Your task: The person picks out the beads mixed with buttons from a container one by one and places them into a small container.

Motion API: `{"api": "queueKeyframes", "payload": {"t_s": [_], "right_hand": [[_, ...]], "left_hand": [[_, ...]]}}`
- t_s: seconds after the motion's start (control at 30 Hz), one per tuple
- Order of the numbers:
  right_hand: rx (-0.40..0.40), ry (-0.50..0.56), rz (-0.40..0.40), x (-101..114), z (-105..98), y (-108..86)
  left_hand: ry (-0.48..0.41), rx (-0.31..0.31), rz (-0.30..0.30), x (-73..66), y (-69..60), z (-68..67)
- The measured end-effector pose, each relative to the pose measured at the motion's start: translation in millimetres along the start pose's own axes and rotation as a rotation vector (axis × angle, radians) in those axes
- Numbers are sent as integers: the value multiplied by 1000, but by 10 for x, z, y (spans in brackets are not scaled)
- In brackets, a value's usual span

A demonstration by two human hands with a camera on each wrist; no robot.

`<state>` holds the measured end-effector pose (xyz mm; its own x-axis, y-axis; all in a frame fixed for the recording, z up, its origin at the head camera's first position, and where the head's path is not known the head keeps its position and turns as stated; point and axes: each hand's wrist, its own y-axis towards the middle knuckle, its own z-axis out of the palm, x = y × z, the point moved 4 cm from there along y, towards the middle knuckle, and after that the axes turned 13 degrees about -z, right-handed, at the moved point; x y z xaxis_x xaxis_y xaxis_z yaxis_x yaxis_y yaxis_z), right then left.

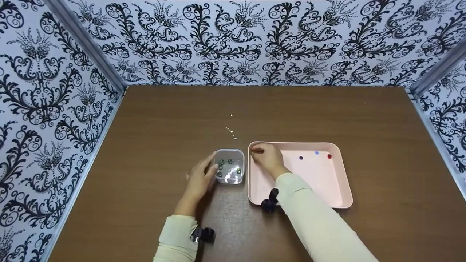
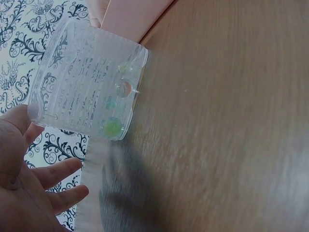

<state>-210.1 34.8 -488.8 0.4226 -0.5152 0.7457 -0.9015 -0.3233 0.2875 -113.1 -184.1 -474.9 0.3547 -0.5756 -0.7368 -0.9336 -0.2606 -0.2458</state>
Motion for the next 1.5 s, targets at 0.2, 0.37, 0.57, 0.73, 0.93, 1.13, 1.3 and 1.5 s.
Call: {"api": "queueKeyframes", "payload": {"t_s": [0.2, 0.37, 0.57, 0.73, 0.93, 1.13, 1.3, 1.5], "right_hand": [[-5, 5, -7, 21, -5, -1], [-6, -4, -13, 18, -16, -7], [-24, 52, -9, 9, -34, -3], [-22, 126, 24, -25, -58, 7], [26, 190, 63, -55, -96, 10], [36, 242, 112, -94, -152, 12], [19, 273, 163, -139, -180, 16], [12, 308, 203, -148, -187, 10]], "left_hand": [[-13, -6, 9, -1, -3, 0], [-25, -18, 22, -10, 4, 5], [-26, -27, 27, -13, 8, 3], [-19, -31, 29, -13, 10, 1], [-23, -26, 31, 0, 16, 7], [-28, -18, 25, 13, 19, 5], [-31, 14, -4, 14, 9, 5], [-27, 6, 4, 4, 3, 1]]}}
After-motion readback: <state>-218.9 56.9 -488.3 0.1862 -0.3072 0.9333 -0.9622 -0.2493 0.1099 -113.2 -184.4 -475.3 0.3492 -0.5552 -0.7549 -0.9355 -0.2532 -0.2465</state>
